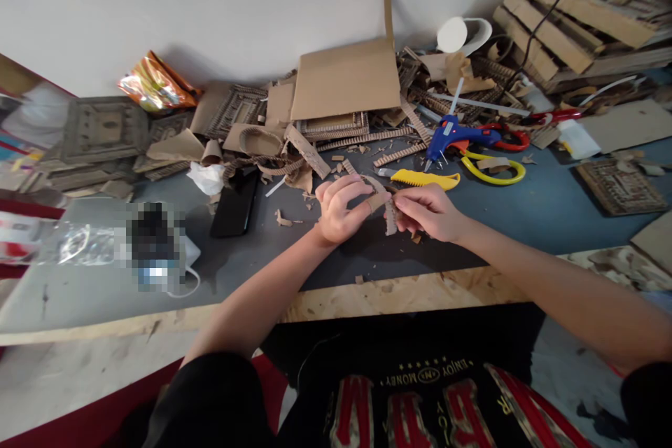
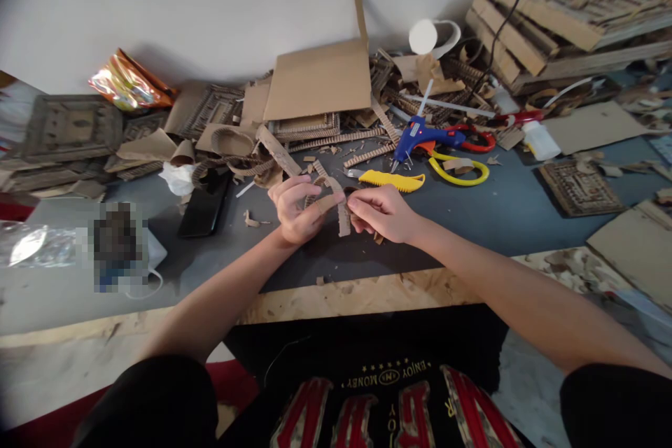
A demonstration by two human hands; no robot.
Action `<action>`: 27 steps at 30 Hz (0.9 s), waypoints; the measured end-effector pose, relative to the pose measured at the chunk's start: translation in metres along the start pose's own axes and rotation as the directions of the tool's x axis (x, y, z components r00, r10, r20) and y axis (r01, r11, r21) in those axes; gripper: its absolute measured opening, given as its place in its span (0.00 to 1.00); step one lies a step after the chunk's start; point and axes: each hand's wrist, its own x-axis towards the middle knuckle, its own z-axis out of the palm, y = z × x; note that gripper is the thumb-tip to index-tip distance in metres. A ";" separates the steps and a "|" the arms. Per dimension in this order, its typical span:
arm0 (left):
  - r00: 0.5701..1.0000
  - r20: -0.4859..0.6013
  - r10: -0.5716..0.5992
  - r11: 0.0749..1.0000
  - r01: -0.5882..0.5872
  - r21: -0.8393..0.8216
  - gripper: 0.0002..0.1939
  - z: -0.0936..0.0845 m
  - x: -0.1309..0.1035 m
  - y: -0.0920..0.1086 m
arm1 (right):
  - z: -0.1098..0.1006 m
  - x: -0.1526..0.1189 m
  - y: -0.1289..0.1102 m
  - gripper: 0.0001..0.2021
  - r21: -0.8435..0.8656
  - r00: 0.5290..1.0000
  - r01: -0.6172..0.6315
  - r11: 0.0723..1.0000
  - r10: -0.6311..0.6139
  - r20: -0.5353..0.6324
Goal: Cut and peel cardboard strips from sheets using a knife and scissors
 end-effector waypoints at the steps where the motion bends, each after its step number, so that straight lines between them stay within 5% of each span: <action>1: 1.000 0.005 0.007 1.000 -0.007 0.000 0.07 0.000 0.000 0.000 | 0.001 0.000 0.000 0.20 -0.024 1.000 -0.005 1.000 0.005 -0.010; 12: 0.998 0.066 -0.003 0.999 0.006 -0.054 0.04 -0.001 0.003 0.000 | 0.003 0.002 -0.002 0.12 -0.129 0.998 0.036 0.991 -0.043 -0.055; 16: 0.994 0.107 -0.024 0.991 0.038 -0.129 0.06 -0.003 0.008 0.002 | 0.003 0.000 -0.003 0.08 -0.273 0.979 0.107 0.956 -0.148 -0.137; 19: 0.984 0.180 -0.010 0.967 0.055 -0.249 0.07 -0.005 0.010 0.002 | 0.002 -0.002 -0.003 0.07 -0.434 0.947 0.200 0.879 -0.287 -0.146; 24: 0.956 0.278 0.099 0.949 -0.006 -0.316 0.14 -0.005 0.010 0.001 | -0.002 -0.002 0.000 0.07 -0.665 0.875 0.361 0.654 -0.484 -0.001; 27: 0.950 0.310 0.018 0.941 0.089 -0.326 0.17 -0.003 0.011 0.001 | -0.004 0.000 0.003 0.04 -0.779 0.820 0.324 0.537 -0.571 -0.053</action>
